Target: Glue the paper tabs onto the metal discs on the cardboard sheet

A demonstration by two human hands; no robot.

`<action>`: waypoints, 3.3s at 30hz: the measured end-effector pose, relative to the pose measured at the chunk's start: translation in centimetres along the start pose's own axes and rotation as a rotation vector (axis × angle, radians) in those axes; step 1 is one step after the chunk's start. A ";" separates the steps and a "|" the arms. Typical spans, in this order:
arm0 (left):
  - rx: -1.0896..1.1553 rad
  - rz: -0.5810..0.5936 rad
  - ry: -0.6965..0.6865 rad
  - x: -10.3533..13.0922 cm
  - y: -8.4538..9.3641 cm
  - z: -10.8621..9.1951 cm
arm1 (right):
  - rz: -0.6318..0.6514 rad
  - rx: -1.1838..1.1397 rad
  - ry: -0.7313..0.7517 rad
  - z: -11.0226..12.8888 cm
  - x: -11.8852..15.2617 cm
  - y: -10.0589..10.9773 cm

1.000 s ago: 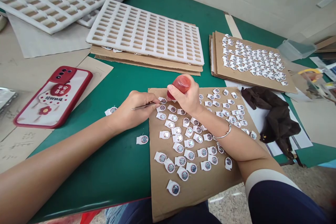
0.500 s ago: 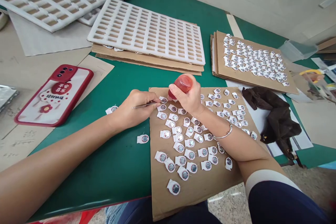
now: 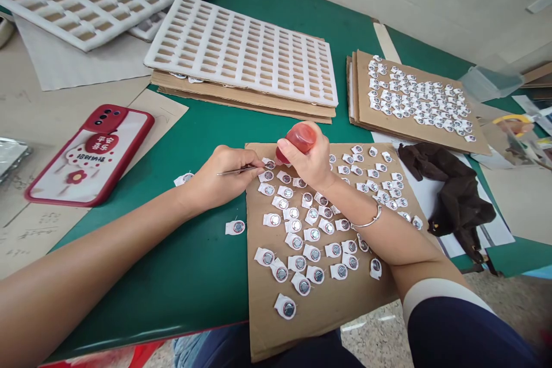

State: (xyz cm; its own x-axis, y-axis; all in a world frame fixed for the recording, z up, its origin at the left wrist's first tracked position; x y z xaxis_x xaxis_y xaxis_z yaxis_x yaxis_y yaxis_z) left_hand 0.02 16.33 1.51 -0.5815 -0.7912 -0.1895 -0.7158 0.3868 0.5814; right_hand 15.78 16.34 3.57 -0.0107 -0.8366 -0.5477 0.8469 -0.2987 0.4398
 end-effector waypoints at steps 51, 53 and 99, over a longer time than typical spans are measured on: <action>0.100 -0.060 0.232 -0.2 1.0 0.8 | -0.052 -0.434 -0.419 -3.6 -3.3 1.6; 0.094 -0.093 0.273 -0.3 1.9 0.5 | -0.045 -0.497 -0.449 -4.1 -3.7 1.8; 0.042 -0.026 0.115 0.3 0.5 0.6 | 0.093 -0.220 -0.333 -2.6 0.7 0.3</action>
State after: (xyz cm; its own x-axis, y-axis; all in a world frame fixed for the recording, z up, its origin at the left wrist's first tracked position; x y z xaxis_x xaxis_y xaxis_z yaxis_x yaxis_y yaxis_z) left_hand -0.73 16.61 1.33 -0.5163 -0.8492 -0.1110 -0.7468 0.3831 0.5436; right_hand 17.41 16.80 1.48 -0.0702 -0.9692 -0.2362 0.9454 -0.1402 0.2943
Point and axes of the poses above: each hand's wrist, its own x-axis away from the middle knuckle, its own y-axis out of the back of the hand, z = x × y, the point moved 7 cm from there along -x, towards the middle knuckle, and after that the axes turned 3 degrees about x, right-handed, at the moved point
